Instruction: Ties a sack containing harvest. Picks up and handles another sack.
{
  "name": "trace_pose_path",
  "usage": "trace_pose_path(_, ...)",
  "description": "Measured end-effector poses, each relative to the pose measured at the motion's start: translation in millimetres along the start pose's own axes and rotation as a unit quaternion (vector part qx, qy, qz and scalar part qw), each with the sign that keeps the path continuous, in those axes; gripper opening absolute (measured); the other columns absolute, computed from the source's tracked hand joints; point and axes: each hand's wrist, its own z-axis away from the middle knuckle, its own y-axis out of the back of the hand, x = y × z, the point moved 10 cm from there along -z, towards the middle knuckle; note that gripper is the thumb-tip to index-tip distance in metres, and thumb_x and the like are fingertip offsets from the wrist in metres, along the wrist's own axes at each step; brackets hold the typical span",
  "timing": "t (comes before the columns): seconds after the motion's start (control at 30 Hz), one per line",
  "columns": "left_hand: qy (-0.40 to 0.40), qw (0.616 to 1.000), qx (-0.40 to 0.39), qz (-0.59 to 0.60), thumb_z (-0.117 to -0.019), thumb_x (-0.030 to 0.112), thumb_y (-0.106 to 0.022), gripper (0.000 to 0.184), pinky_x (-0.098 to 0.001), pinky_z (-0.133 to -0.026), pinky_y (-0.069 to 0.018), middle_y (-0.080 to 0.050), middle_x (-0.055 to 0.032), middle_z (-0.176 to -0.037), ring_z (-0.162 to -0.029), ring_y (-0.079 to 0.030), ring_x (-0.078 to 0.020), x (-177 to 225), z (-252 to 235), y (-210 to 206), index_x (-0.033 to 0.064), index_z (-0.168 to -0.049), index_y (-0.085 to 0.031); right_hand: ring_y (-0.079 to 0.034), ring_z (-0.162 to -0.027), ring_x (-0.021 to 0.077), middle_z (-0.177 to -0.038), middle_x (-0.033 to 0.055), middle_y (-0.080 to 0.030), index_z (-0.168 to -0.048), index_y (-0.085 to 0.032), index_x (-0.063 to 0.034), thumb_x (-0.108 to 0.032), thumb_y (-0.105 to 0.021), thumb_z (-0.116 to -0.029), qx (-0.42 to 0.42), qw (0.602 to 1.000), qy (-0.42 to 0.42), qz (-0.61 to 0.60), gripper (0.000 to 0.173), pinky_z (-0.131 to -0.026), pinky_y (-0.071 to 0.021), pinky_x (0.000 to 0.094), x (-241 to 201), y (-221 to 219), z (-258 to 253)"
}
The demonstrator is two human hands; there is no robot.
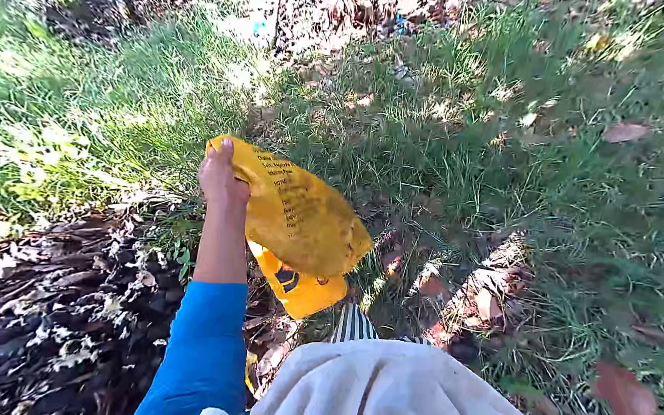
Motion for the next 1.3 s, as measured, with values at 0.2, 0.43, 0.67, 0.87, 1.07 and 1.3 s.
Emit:
trace_pose_path(0.2,-0.006,0.994,-0.046,0.104,-0.1045,0.008,-0.052,0.018,-0.0371,-0.081,-0.0594,-0.062,-0.0093,-0.1,-0.087,-0.065,-0.0165,30.2,-28.6,-86.0,0.001,-0.121,-0.051,-0.064,-0.107,0.0365,-0.127,0.0288,-0.061,-0.137,-0.055,0.0053,-0.025,-0.051,-0.1082,-0.235,0.958,0.163,0.026,0.042,-0.093,-0.0509,0.0543,-256.3,-214.9,28.0)
trace_pose_path(0.43,0.021,0.983,-0.09,0.161,-0.1062,0.011,-0.051,0.025,-0.0362,-0.08,-0.0582,-0.06,-0.0097,-0.104,-0.088,-0.063,-0.0155,43.6,-25.7,-143.1,0.001,-0.129,-0.048,-0.06,-0.122,0.0361,-0.143,0.0245,-0.053,-0.156,-0.03,-0.0063,-0.066,-0.015,-0.1054,-0.489,0.849,0.045,-0.195,0.08,-0.096,-0.0537,0.0539,-364.7,-368.5,146.1)
trace_pose_path(0.67,0.066,0.989,-0.015,0.134,-0.1032,0.013,-0.059,0.024,-0.0372,-0.08,-0.0564,-0.065,-0.0128,-0.099,-0.086,-0.064,-0.018,32.8,-62.1,-75.6,-0.003,-0.121,-0.057,-0.069,-0.094,0.0155,-0.106,0.0042,-0.066,-0.13,-0.05,-0.0126,-0.028,-0.042,-0.1091,-0.413,0.798,0.089,-0.429,0.027,-0.077,-0.0609,0.0408,-464.4,-353.8,140.4)
trace_pose_path(0.87,0.089,0.988,0.063,0.11,-0.1019,0.013,-0.06,0.028,-0.0401,-0.084,-0.055,-0.065,-0.0156,-0.11,-0.095,-0.063,-0.0221,12.9,-87.6,-22.1,-0.0012,-0.126,-0.057,-0.068,-0.099,0.0141,-0.11,0.004,-0.066,-0.13,-0.051,-0.0087,-0.026,-0.041,-0.11,-0.404,0.796,0.199,-0.405,0.028,-0.086,-0.0597,0.0388,-573.4,-281.3,144.3)
trace_pose_path(1.07,0.095,0.994,0.029,0.043,-0.1044,0.019,-0.059,0.035,-0.0398,-0.087,-0.0557,-0.064,-0.0185,-0.121,-0.102,-0.064,-0.0244,6.0,-100.1,-39.6,-0.0019,-0.133,-0.056,-0.067,-0.105,0.0176,-0.117,0.0065,-0.064,-0.135,-0.049,-0.0094,-0.025,-0.047,-0.108,-0.382,0.782,0.275,-0.409,0.031,-0.089,-0.0589,0.0418,-650.2,-228.9,133.7)
trace_pose_path(1.3,0.112,0.993,-0.007,0.024,-0.1042,0.02,-0.057,0.029,-0.0328,-0.072,-0.0564,-0.066,-0.0108,-0.102,-0.082,-0.064,-0.0172,-36.4,-109.1,-74.5,0.0032,-0.128,-0.057,-0.063,-0.115,0.0128,-0.127,0.0019,-0.061,-0.14,-0.048,-0.0127,-0.03,-0.054,-0.106,-0.349,0.787,0.353,-0.365,0.039,-0.097,-0.0555,0.0349,-673.0,-167.1,124.6)
